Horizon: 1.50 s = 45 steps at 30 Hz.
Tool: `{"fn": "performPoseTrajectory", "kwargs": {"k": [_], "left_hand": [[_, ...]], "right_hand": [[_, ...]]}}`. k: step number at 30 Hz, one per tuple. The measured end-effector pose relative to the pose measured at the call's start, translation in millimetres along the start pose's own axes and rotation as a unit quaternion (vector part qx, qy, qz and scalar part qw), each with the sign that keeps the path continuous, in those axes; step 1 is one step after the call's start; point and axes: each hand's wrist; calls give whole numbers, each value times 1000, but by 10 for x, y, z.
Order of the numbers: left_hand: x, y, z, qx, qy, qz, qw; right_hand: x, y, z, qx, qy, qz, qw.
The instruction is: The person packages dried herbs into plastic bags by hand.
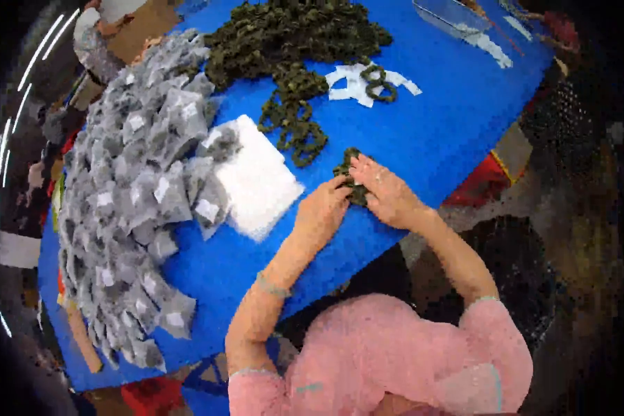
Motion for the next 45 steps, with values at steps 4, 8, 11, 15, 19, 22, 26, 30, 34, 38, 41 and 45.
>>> {"fn": "performPoseTrajectory", "kwargs": {"k": [4, 8, 11, 15, 19, 22, 26, 30, 34, 38, 41, 45], "left_hand": [[-445, -161, -33, -117, 45, -14, 992], [-1102, -938, -67, -181, 21, -246, 952], [-1316, -1002, -135, -211, -73, -247, 943], [-1274, -1190, -190, -232, -165, -334, 899], [-1099, -1439, -49, -144, -103, -404, 898], [-1112, -1398, -59, -161, -36, -352, 921], [-1083, -937, -227, -121, 60, -303, 943], [-683, -105, -252, -93, 64, -219, 969], [-161, 362, -110, -4, -4, -165, 986], [-91, 431, -104, -109, -63, -58, 990], [-132, 387, -105, -146, -85, -34, 985], [-166, 363, -72, -169, -99, -19, 980]], "right_hand": [[-37, -197, -62, 4, -29, 10, 1000], [134, -217, -40, 52, -5, 68, 996], [158, -331, -68, 59, 7, 77, 995], [226, -360, -130, 75, 24, 100, 992], [338, -322, -95, 91, 34, 133, 986], [310, -276, -113, 77, 54, 121, 988], [10, -98, -147, 124, 128, 16, 984], [-402, -69, 1, 280, 300, -331, 849], [-627, -424, 234, 185, 327, -289, 881], [-451, -512, 558, 7, 180, -134, 975], [-254, -489, 663, 19, 122, -122, 985], [-187, -510, 618, -26, 15, -140, 990]]}}
Point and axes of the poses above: each hand's wrist, its own z-axis away from the middle knuckle, its own x-axis out of the palm, y = z × x, and after that the axes turned 4 degrees about -x, right-handed
